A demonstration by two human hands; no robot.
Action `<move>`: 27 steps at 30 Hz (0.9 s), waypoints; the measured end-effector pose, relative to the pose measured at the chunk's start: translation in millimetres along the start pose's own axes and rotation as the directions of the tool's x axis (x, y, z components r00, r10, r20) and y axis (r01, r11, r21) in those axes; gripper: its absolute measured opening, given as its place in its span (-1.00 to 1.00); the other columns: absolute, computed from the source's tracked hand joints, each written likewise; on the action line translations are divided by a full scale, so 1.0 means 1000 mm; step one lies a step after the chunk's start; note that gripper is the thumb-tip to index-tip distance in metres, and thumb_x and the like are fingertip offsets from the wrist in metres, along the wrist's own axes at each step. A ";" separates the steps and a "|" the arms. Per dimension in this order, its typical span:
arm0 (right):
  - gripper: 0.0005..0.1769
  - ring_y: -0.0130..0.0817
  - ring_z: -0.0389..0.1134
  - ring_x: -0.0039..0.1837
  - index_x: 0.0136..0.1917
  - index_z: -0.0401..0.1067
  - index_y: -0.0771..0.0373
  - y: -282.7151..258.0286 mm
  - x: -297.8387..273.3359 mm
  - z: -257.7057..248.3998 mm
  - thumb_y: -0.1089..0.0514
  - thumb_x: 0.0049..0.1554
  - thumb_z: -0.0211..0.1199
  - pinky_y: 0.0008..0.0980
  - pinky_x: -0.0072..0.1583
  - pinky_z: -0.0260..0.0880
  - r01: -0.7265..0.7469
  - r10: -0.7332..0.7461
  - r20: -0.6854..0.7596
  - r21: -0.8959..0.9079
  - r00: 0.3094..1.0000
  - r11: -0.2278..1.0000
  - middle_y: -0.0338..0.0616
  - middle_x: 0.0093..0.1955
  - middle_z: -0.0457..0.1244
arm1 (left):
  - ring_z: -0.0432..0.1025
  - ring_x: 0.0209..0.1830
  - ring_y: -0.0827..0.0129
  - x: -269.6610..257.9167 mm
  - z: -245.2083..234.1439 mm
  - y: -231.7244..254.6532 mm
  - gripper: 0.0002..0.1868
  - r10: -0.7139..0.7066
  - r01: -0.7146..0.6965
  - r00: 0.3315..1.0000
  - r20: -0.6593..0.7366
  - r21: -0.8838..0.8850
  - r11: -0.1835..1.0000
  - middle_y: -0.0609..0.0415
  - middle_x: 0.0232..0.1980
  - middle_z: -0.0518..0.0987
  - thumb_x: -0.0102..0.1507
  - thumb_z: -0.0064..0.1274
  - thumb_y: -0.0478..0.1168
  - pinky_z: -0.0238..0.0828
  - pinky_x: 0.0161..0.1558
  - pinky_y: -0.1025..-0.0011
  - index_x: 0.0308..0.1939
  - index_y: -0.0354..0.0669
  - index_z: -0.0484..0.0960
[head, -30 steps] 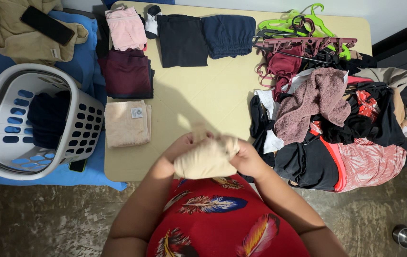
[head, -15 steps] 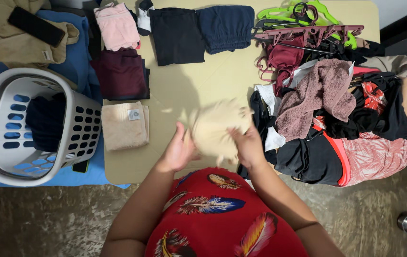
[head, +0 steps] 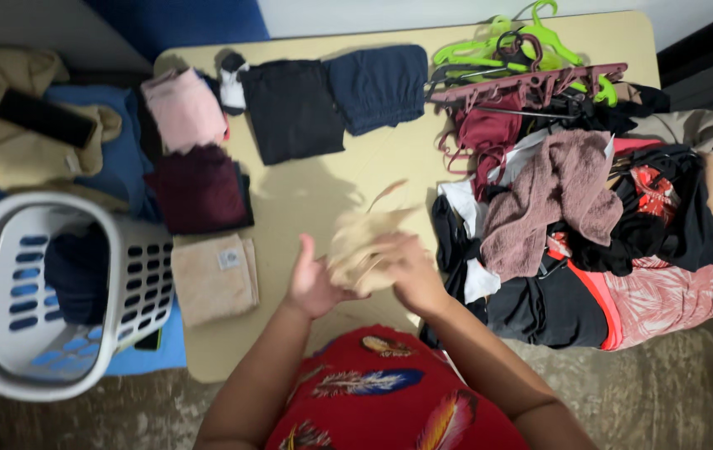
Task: The person folds various clean garments on a table, including a pink top, a beige towel, a pink towel, a beige bra, a maroon bra, and black socks. Each item is folded and placed into a neat stack on the left side of the table.
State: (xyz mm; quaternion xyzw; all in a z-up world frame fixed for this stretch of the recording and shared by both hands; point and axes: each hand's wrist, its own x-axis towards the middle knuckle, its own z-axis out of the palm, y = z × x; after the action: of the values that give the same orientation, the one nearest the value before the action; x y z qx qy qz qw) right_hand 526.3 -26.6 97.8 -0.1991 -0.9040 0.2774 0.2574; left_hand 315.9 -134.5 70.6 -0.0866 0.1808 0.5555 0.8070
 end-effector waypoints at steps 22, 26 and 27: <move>-0.49 0.22 -0.12 0.63 0.16 0.45 0.30 0.287 0.024 -0.022 0.17 -0.09 0.25 0.46 0.42 -0.23 -0.407 0.655 0.023 -0.767 0.755 0.496 0.11 0.67 -0.03 | 0.24 0.42 0.02 0.139 -0.114 0.230 -0.01 0.868 -0.061 0.194 -0.457 0.878 0.475 -0.22 0.47 0.20 0.14 0.37 -0.16 0.30 0.37 0.13 0.46 -0.34 0.06; -0.60 0.05 0.11 0.49 0.16 0.41 0.34 0.292 0.005 -0.030 0.15 0.08 0.27 0.34 0.50 -0.14 -0.450 0.495 -0.123 -0.642 0.860 0.621 0.04 0.36 0.20 | 0.00 0.49 -0.11 0.131 -0.124 0.202 0.25 0.905 0.177 0.054 -0.423 0.896 0.408 -0.35 0.50 -0.11 0.11 0.44 0.02 0.19 0.41 0.11 0.55 -0.32 -0.17; -0.68 0.02 0.19 0.41 0.12 0.41 0.30 0.288 0.004 -0.040 0.18 0.10 0.28 0.30 0.51 -0.03 -0.457 0.459 -0.162 -0.594 0.874 0.662 0.02 0.27 0.24 | 0.02 0.48 -0.10 0.127 -0.125 0.199 0.27 0.891 0.153 0.040 -0.452 0.884 0.442 -0.32 0.50 -0.11 0.08 0.41 0.06 0.24 0.40 0.12 0.56 -0.29 -0.19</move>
State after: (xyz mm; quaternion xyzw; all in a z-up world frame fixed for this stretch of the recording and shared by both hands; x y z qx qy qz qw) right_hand 608.6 211.8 -46.4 -0.4921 -0.8645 0.0233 0.0993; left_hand 146.7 5.8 -81.5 0.0059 0.8657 0.4493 0.2206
